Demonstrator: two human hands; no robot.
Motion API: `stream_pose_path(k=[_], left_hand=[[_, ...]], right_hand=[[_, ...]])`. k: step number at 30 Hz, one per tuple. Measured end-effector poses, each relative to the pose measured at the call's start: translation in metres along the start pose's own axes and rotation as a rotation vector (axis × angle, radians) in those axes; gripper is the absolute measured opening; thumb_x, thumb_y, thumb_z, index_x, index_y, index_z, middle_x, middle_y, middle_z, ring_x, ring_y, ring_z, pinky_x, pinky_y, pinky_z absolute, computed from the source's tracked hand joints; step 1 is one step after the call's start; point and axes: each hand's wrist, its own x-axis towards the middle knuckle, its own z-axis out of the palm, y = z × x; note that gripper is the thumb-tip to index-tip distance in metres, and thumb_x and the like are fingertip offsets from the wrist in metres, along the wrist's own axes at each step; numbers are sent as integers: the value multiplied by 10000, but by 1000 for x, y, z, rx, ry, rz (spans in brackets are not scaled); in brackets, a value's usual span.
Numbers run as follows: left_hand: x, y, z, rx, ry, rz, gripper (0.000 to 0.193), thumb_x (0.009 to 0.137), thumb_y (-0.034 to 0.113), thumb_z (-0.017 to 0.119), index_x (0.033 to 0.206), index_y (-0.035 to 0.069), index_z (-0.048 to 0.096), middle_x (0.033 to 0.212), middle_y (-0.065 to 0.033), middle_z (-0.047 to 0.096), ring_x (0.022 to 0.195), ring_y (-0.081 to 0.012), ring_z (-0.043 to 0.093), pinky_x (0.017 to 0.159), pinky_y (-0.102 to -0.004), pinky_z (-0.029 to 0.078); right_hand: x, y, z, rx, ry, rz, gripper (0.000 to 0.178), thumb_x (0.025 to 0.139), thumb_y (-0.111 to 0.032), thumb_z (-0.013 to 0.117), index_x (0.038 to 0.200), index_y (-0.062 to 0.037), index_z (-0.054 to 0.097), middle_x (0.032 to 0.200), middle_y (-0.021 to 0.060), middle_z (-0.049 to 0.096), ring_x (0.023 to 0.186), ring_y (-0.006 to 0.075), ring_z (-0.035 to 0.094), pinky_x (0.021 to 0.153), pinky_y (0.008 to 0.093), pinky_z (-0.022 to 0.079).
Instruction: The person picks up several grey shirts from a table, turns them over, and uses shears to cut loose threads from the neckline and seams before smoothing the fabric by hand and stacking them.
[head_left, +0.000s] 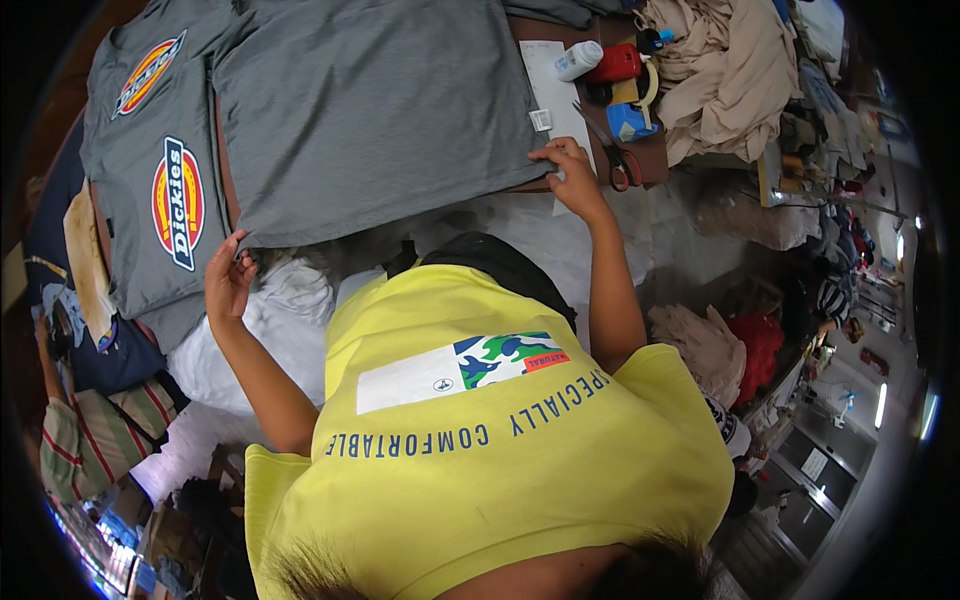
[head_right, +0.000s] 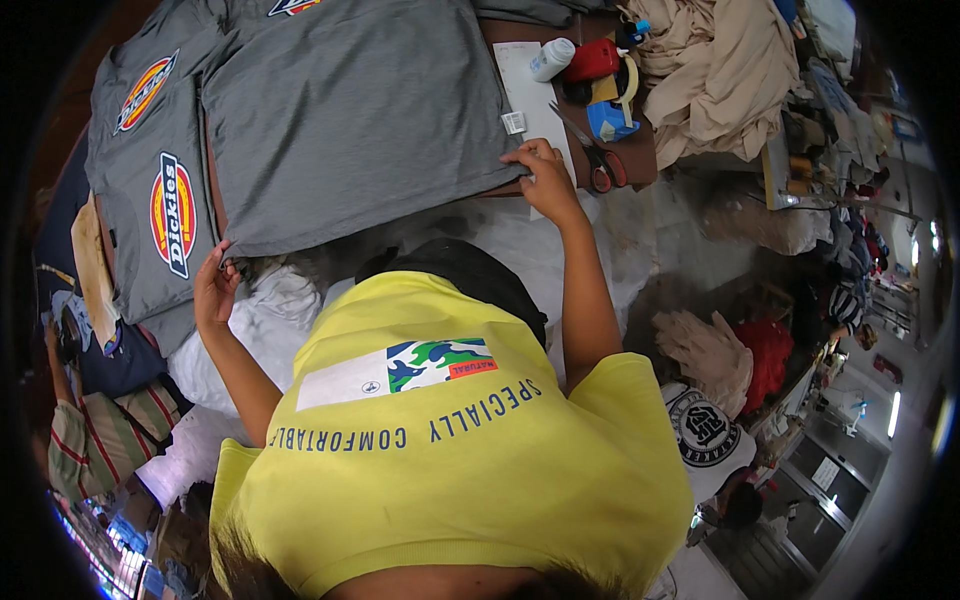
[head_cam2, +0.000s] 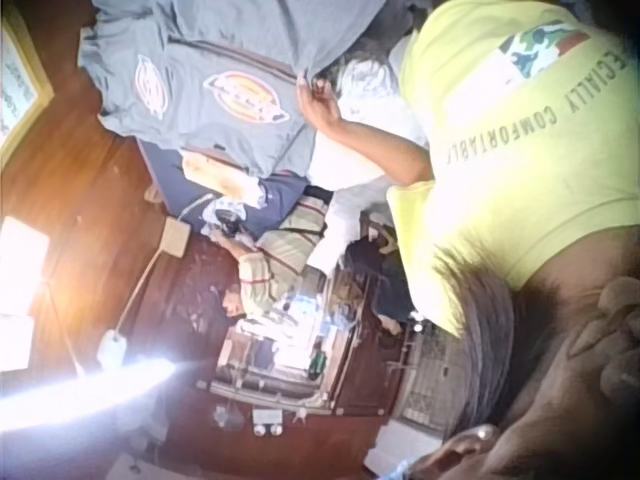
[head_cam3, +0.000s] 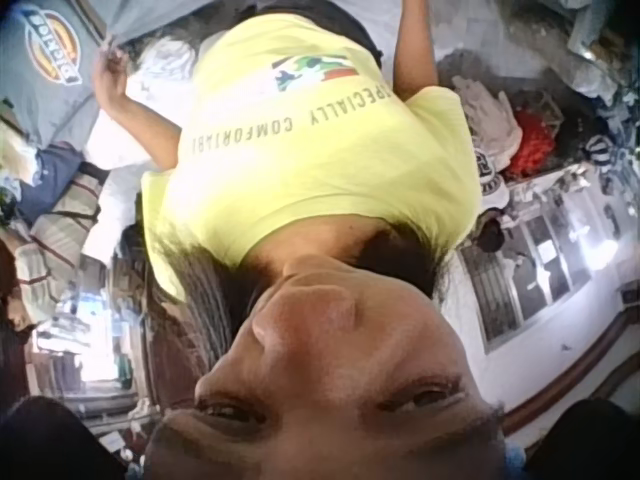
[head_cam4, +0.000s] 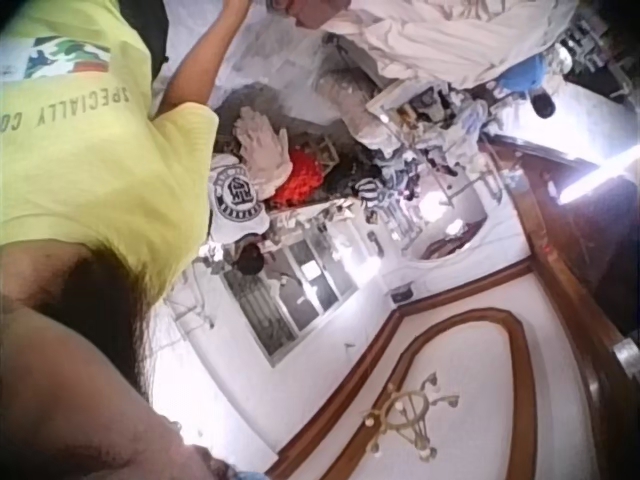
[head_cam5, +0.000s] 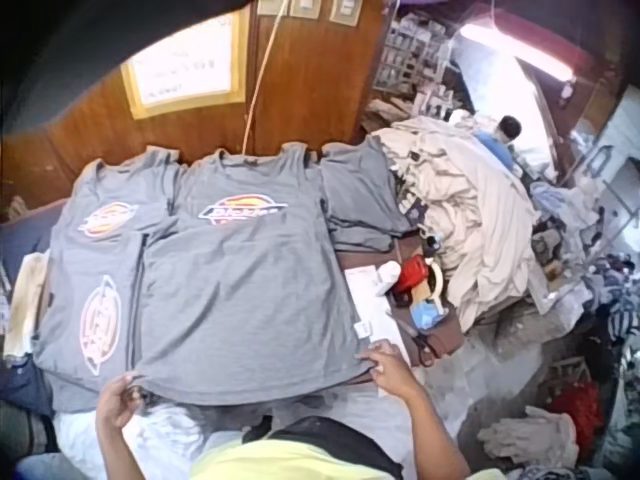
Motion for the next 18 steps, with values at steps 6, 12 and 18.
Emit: stream_pose_path(k=[6, 12, 18], left_hand=[[46, -4, -44, -634, -182, 52, 300, 873, -10, 456, 1166, -73, 446, 1052, -197, 578, 995, -224, 582, 863, -341, 500], [52, -11, 22, -352, 222, 234, 342, 845, -4, 486, 1174, -73, 421, 1232, -215, 452, 1143, -303, 458, 942, -383, 411], [24, -45, 124, 1046, 126, 952, 373, 836, 92, 507, 1207, 53, 489, 1276, -117, 465, 1173, -280, 437, 985, -384, 317]], right_hand=[[43, 10, -5, 501, 15, 222, 127, 738, -51, 630, 855, -34, 585, 755, 33, 569, 718, 116, 517, 677, 241, 414], [74, -6, 33, -2, 611, 106, 256, 747, -71, 606, 989, -34, 532, 970, 127, 550, 917, 245, 525, 781, 338, 411], [58, -94, 80, -101, 164, -422, 433, 824, -225, 536, 1220, -68, 458, 1262, 116, 446, 1192, 280, 393, 994, 412, 281]])
